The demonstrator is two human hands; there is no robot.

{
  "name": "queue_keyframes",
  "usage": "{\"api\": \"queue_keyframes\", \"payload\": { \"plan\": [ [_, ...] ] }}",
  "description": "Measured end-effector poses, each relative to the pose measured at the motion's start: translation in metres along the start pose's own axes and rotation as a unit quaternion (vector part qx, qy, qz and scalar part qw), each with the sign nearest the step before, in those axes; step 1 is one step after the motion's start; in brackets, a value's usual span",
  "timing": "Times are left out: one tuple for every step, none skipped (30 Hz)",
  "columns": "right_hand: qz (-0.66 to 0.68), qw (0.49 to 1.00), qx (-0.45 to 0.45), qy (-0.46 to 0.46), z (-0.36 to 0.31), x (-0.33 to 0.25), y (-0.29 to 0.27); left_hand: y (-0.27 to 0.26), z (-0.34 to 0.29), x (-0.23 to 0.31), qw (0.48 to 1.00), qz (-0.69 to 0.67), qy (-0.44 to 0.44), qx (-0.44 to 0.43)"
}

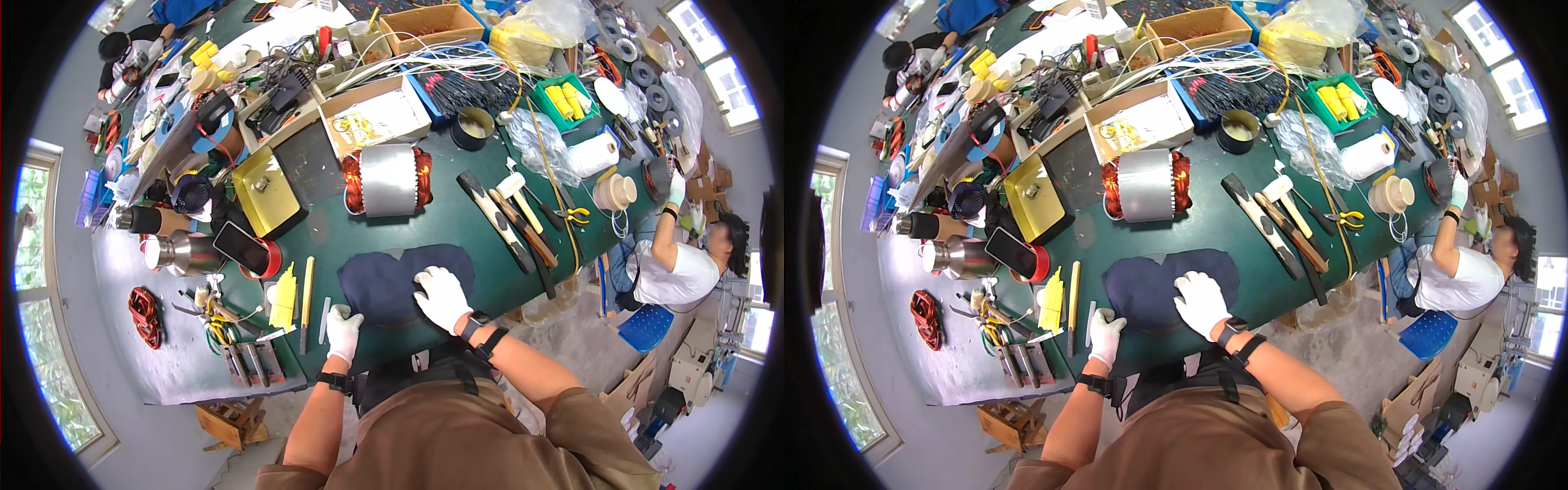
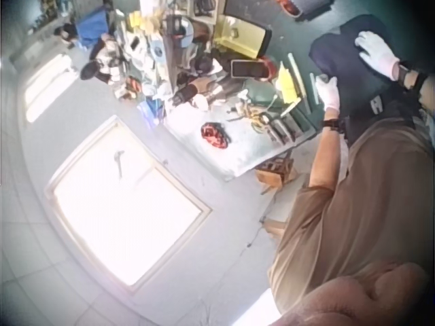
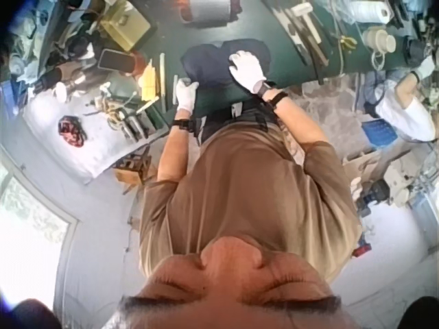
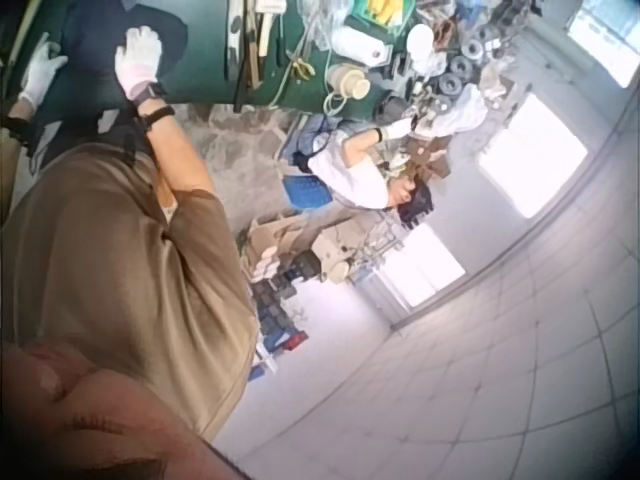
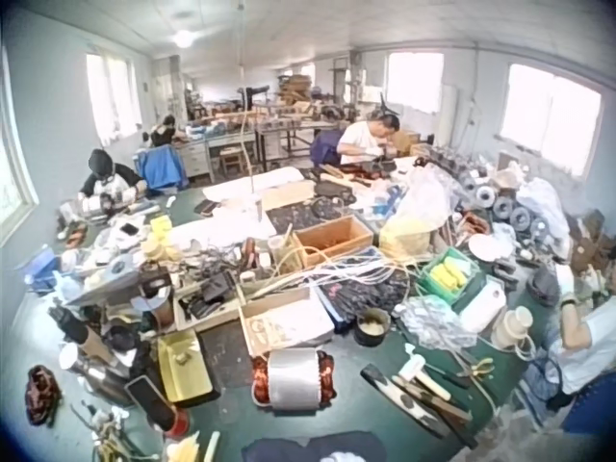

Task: Manually assemble and secure copper windings within a motor stator using tools and hardware.

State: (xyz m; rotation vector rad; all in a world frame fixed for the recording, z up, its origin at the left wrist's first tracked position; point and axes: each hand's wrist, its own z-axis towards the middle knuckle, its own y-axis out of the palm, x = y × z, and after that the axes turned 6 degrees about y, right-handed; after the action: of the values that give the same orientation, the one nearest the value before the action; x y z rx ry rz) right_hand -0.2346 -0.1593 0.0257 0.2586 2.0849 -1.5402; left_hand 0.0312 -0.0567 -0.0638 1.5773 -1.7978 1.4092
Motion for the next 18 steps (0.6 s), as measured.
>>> {"api": "queue_keyframes", "payload": {
  "plan": [
    [0.007, 1.000, -0.005, -0.018, 0.010, -0.009, 0.001, 0.007, -0.002, 0.004, 1.000, -0.016, 0.002, 0.015],
    [0.013, 0.999, -0.010, -0.035, 0.020, -0.017, 0.003, 0.012, -0.002, 0.007, 0.999, -0.033, 0.005, 0.029],
    [0.030, 0.998, -0.009, -0.063, 0.033, -0.030, 0.008, 0.015, -0.001, 0.002, 0.998, -0.049, -0.006, 0.035],
    [0.040, 0.995, -0.004, -0.095, 0.046, -0.045, 0.014, 0.012, -0.002, -0.005, 0.998, -0.053, -0.004, 0.041],
    [0.055, 0.988, 0.011, -0.141, 0.058, -0.059, 0.025, 0.011, -0.003, -0.013, 0.996, -0.070, -0.024, 0.051],
    [0.029, 0.983, -0.007, -0.183, 0.073, -0.070, 0.039, 0.011, -0.004, -0.015, 0.994, -0.086, -0.044, 0.058],
    [-0.012, 0.981, -0.024, -0.190, 0.083, -0.064, 0.047, 0.017, -0.007, 0.017, 0.986, -0.138, -0.097, 0.009],
    [-0.042, 0.975, -0.032, -0.217, 0.096, -0.074, 0.057, 0.010, -0.007, 0.021, 0.982, -0.143, -0.123, 0.002],
    [-0.074, 0.966, -0.035, -0.245, 0.104, -0.079, 0.064, 0.008, -0.008, 0.029, 0.979, -0.159, -0.129, 0.004],
    [-0.105, 0.956, -0.039, -0.273, 0.111, -0.079, 0.067, 0.007, -0.008, 0.038, 0.975, -0.175, -0.134, 0.005],
    [-0.103, 0.954, -0.040, -0.279, 0.115, -0.085, 0.067, 0.003, -0.007, 0.037, 0.975, -0.176, -0.135, 0.011],
    [-0.117, 0.945, -0.096, -0.290, 0.120, -0.090, 0.066, 0.001, -0.007, 0.036, 0.975, -0.178, -0.134, -0.010],
    [-0.131, 0.933, -0.151, -0.300, 0.123, -0.094, 0.065, -0.001, -0.007, 0.035, 0.974, -0.180, -0.132, -0.032],
    [-0.131, 0.931, -0.152, -0.307, 0.125, -0.096, 0.065, 0.000, -0.008, 0.034, 0.974, -0.181, -0.133, -0.026],
    [-0.164, 0.920, -0.178, -0.307, 0.126, -0.096, 0.065, 0.002, -0.008, 0.034, 0.972, -0.190, -0.130, -0.036],
    [-0.198, 0.909, -0.203, -0.306, 0.127, -0.097, 0.064, 0.002, -0.007, 0.033, 0.971, -0.198, -0.127, -0.047],
    [-0.194, 0.903, -0.204, -0.326, 0.127, -0.111, 0.067, -0.001, -0.006, 0.005, 0.974, -0.208, -0.089, -0.031],
    [-0.202, 0.896, -0.205, -0.338, 0.127, -0.109, 0.066, -0.001, -0.006, 0.003, 0.973, -0.210, -0.089, -0.028]
  ]
}}
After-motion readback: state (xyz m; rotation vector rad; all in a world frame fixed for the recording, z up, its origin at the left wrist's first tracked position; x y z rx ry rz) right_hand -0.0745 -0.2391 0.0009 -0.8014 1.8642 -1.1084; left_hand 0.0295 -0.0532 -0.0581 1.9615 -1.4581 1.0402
